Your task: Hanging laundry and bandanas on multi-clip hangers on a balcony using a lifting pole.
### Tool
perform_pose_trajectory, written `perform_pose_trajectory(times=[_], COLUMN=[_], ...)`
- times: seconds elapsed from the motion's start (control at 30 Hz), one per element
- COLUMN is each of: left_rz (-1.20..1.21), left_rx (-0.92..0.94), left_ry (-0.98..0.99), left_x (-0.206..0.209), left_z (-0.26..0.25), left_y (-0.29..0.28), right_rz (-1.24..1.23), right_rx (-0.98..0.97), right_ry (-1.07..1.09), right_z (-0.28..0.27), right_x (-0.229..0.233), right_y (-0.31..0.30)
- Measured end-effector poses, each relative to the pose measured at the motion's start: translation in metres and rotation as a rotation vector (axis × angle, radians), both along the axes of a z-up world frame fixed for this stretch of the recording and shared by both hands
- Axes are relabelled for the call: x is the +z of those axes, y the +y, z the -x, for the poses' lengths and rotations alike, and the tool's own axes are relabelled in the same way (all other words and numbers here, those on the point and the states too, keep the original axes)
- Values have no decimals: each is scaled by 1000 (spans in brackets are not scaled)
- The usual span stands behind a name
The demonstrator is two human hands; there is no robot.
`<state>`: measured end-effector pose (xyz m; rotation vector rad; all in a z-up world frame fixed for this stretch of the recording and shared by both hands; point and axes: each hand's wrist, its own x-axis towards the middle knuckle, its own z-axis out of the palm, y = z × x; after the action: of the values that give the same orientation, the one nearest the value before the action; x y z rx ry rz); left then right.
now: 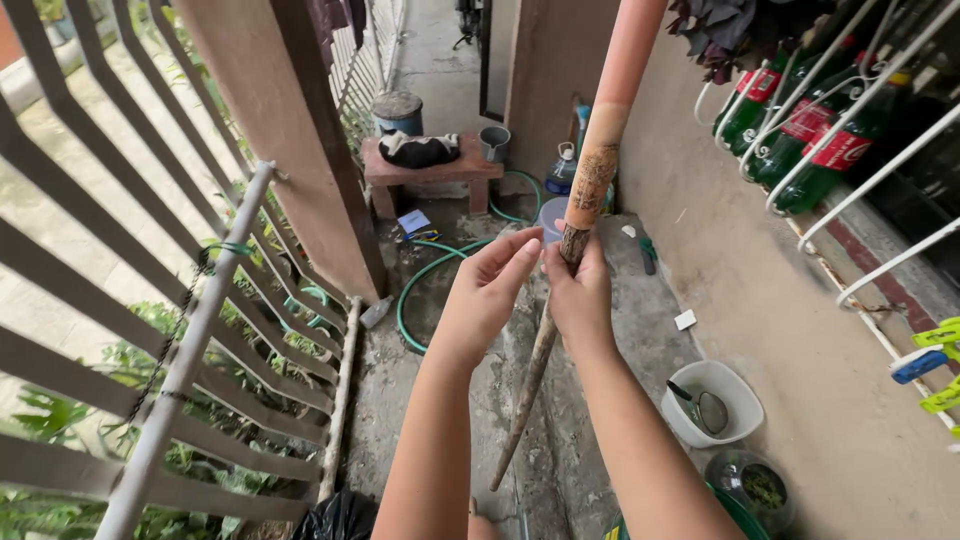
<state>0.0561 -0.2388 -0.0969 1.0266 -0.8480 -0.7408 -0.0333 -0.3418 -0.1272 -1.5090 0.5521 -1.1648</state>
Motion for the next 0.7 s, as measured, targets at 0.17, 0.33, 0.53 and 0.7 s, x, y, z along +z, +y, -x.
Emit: perform_pose_trajectory(times=[0.17,0.33,0.53,0.7], left_rz=[34,53,-42,-131], left_rx=[-112,-321,-728,-861], left_ry=[-50,-138,76,4], left_x=[12,22,24,5], left_z=[-38,-68,-42,33], left_y=[-69,-140,-198,-237], right_rz=[4,129,67,78], right_rx=[-220,-551,-911,-1086], right_ry=[64,38,154,216], right_z=[2,-14,9,69], right_x=[-2,-27,-31,-60], right_y=[-68,-138,-147,-161])
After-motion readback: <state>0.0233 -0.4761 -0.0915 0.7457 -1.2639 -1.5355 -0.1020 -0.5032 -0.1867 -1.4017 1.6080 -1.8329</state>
